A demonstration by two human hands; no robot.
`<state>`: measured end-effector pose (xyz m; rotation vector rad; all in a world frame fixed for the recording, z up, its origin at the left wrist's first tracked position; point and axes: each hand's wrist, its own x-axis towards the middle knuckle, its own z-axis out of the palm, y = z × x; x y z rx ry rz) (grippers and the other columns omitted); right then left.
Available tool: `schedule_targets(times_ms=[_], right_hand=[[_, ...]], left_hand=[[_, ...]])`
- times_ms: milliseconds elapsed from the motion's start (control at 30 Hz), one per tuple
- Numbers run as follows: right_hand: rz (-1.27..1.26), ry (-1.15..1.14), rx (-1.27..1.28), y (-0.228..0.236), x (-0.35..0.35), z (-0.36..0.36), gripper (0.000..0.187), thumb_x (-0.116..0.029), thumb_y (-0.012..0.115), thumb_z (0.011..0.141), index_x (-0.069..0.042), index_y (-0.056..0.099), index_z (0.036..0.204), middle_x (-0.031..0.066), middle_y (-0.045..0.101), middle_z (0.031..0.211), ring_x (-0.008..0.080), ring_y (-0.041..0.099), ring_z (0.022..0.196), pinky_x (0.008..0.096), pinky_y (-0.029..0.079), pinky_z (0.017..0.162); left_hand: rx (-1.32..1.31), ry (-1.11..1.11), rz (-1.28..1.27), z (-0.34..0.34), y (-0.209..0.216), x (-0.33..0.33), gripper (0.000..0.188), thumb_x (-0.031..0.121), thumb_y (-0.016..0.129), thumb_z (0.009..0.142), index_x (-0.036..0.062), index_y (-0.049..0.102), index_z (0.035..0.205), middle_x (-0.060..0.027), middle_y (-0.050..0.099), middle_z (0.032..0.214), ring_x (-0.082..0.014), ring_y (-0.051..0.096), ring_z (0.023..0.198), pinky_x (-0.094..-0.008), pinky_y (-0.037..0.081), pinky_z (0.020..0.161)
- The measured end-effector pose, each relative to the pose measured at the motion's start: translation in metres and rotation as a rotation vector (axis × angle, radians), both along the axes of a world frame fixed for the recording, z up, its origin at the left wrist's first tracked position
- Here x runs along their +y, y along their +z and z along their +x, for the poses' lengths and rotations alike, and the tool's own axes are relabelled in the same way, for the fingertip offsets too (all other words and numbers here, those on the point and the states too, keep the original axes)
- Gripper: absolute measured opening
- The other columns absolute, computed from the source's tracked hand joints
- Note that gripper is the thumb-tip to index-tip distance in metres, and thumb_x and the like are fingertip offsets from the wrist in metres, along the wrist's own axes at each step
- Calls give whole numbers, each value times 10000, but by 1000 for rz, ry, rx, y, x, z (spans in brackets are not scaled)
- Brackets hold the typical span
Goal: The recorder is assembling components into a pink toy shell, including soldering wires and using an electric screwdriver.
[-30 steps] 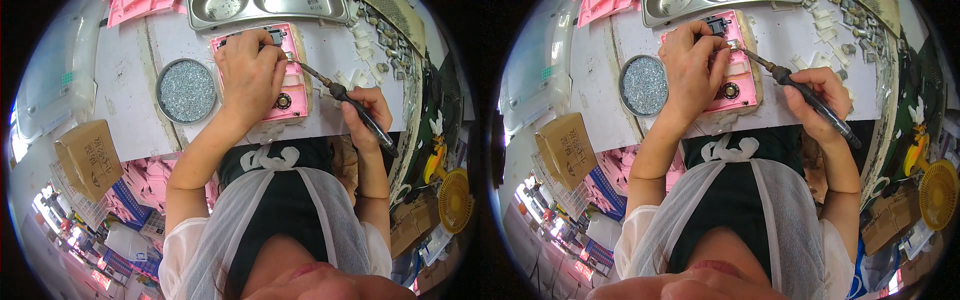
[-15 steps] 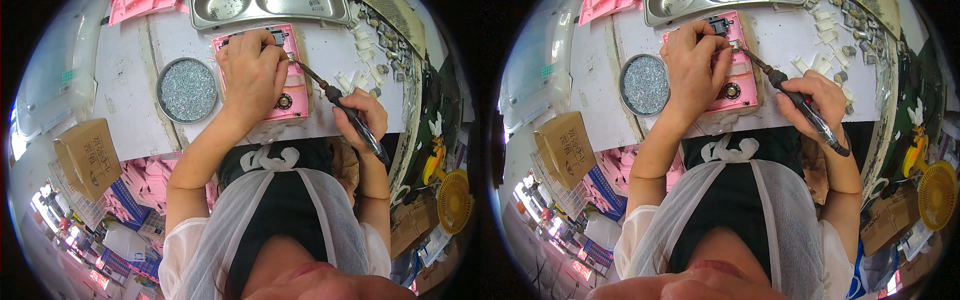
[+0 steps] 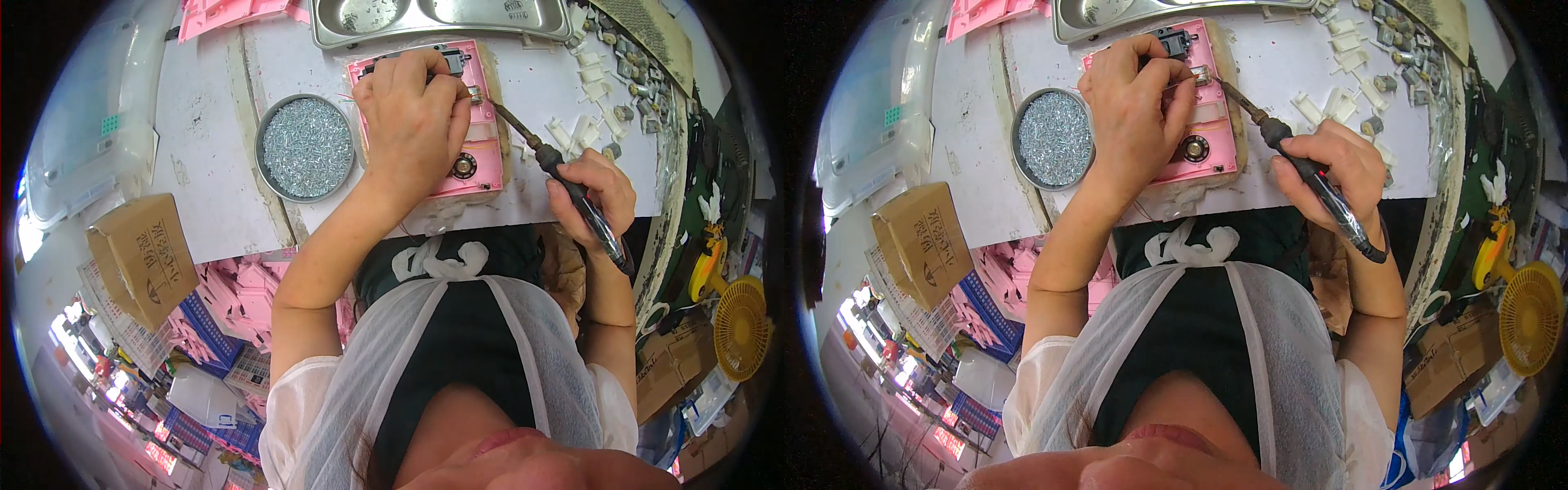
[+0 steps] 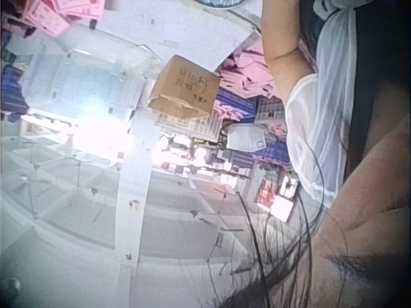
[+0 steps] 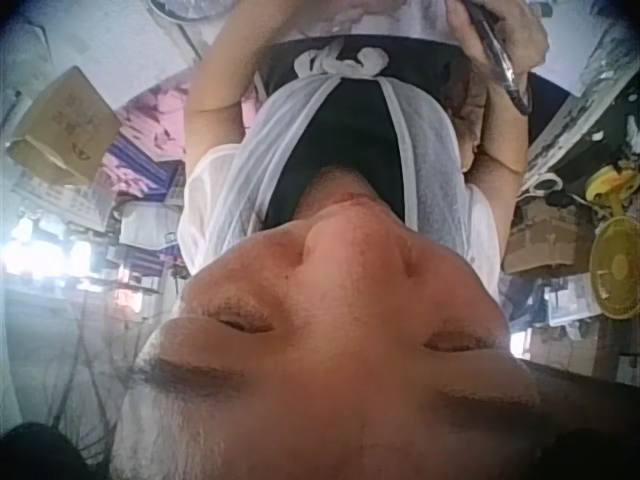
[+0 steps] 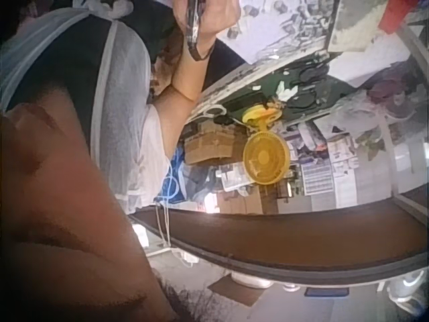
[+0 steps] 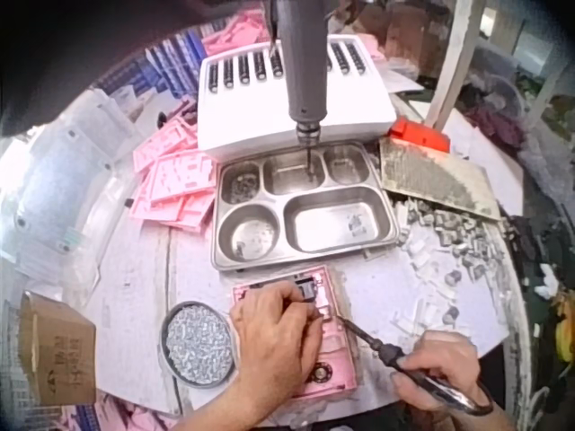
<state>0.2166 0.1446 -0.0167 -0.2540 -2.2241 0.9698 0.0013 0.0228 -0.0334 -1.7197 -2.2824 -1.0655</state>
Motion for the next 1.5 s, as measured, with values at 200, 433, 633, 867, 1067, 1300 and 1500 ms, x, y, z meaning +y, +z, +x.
schedule_targets(times_ms=[200,433,633,867,1067,1300,1500], right_hand=[[10,-6,16,2,3,2,289,9,805,722,-5,661,972,64,579,645,162,497,509,279,349,454],[9,-9,25,2,6,0,292,-1,810,721,-6,663,973,70,585,645,164,498,506,279,355,453],[12,-29,2,3,7,-1,283,-15,816,725,-12,670,968,71,585,643,167,507,506,282,369,455],[24,-18,4,2,8,-6,278,-21,816,730,-18,672,967,62,581,640,165,506,503,284,371,454],[35,-3,10,0,10,-10,279,-19,815,730,-20,669,968,62,588,648,167,501,501,285,368,452],[18,13,4,-2,10,-13,287,-12,813,729,-18,665,975,67,604,664,168,504,508,287,375,457],[14,37,10,-2,10,-16,284,1,802,735,-14,662,982,67,597,658,167,506,510,286,375,458]], left_hand=[[-1,-2,-3,0,0,0,127,140,758,741,97,690,839,-34,586,1051,-255,511,1012,-426,302,872],[19,0,-13,0,2,-1,128,146,761,747,97,690,843,-33,586,1054,-253,511,1002,-427,298,867],[25,-1,-15,0,2,0,129,152,757,756,92,681,841,-37,580,1040,-256,510,990,-427,296,864],[57,17,-27,2,5,3,136,163,742,749,85,654,817,-44,576,1034,-262,506,961,-431,301,849],[85,41,-20,3,6,7,118,153,742,736,97,658,797,-63,549,966,-276,528,918,-434,339,801],[117,59,-23,4,6,9,126,155,729,732,103,653,818,-66,545,961,-278,525,902,-430,336,790],[123,62,-21,5,7,10,124,149,728,722,102,652,807,-62,548,952,-274,525,896,-423,338,784]])
